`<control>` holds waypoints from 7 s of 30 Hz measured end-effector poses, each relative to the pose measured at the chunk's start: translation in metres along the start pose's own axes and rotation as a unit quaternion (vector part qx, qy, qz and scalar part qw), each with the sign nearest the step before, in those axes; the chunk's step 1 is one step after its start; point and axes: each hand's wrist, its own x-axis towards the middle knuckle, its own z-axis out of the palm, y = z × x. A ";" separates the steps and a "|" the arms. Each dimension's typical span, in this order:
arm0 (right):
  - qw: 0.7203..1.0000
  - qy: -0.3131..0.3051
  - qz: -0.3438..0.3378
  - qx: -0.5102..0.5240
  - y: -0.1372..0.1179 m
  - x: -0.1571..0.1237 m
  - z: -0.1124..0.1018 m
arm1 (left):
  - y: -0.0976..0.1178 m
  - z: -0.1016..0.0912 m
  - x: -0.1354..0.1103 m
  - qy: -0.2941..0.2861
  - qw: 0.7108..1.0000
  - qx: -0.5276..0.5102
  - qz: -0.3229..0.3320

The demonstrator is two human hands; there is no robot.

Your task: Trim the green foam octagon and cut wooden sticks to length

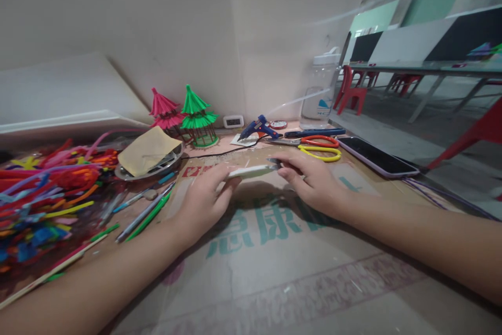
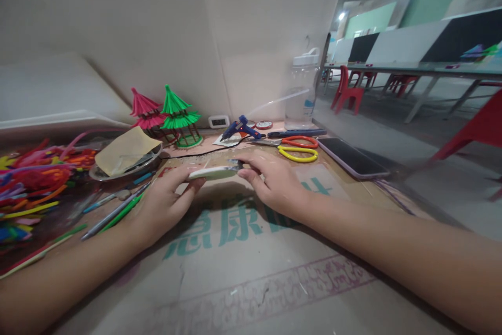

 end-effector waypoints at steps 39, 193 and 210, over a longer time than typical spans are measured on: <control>0.987 -0.004 -0.131 -0.092 -0.001 0.004 -0.006 | -0.002 0.003 -0.006 -0.008 0.997 0.058 0.059; 0.998 0.010 0.043 0.048 0.004 0.001 0.006 | 0.012 0.000 0.006 -0.031 0.991 -0.083 -0.100; 1.000 -0.023 0.010 -0.007 -0.002 0.001 0.000 | 0.001 0.005 -0.005 -0.057 0.990 -0.098 -0.084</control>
